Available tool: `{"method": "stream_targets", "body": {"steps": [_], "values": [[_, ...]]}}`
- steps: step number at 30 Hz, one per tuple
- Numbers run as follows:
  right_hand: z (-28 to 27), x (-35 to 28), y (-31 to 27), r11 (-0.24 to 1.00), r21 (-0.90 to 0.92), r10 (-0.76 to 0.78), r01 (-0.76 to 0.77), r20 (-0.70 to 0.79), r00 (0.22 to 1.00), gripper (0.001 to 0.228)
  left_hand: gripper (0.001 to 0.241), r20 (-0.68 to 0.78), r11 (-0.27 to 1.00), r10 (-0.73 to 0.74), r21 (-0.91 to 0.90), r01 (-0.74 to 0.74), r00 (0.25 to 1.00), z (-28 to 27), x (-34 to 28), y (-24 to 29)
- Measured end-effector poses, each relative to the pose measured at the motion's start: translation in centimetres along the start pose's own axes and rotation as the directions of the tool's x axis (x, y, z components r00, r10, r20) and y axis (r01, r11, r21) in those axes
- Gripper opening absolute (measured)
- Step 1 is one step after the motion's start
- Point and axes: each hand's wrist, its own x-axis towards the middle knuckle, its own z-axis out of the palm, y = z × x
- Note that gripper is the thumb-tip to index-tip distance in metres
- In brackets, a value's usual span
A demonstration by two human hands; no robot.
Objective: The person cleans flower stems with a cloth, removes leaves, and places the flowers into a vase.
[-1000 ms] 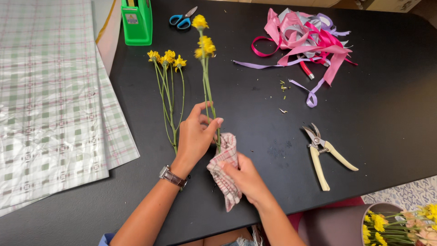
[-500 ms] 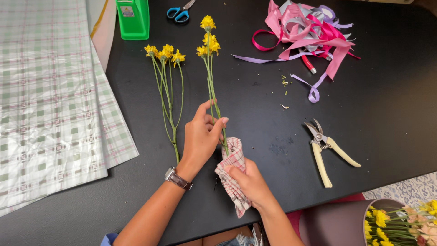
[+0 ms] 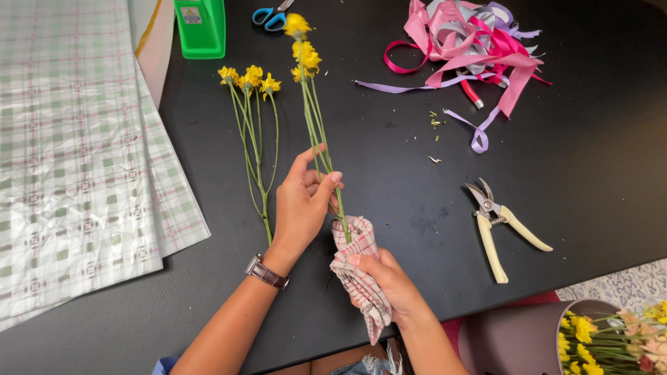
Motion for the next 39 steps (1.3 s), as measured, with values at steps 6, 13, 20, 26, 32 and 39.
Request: {"method": "stream_targets", "body": {"steps": [6,13,20,26,32,39], "values": [[-1.6,-1.3,-0.5,0.94,-0.339,-0.06,0.043,-0.04,0.997,0.023,0.044,-0.022,0.999,0.006,0.043,-0.005,1.0,0.2,0.1,-0.4],[-2.7,-2.3,-2.1,0.854,-0.389,-0.365,0.345,0.024,0.931,0.031,0.048,-0.046,0.993,0.055,0.103,-0.05,0.997,-0.2,0.3,-0.6],[-4.3,-2.1,-4.3,0.515,-0.81,-0.516,0.28,-0.032,0.856,0.015,0.05,0.047,0.935,0.061,0.348,-0.073,0.997,-0.2,0.1,-1.8],[-10.2,-1.0,-7.9,0.292,-0.914,-0.549,-0.281,-0.401,0.733,0.039,0.053,0.075,0.888,0.05,0.452,-0.078,0.996,-1.4,0.7,-2.1],[-12.6,1.9,-10.0,0.278,-0.922,-0.641,-0.269,-0.386,0.663,0.045,0.055,0.073,0.867,0.035,0.493,-0.067,0.997,-1.3,1.1,-2.7],[-11.3,1.9,-11.1,0.17,-0.976,-0.685,-0.134,-0.215,0.696,0.044,0.054,0.049,0.857,0.11,0.501,-0.12,0.993,-0.9,2.7,-3.4]]}}
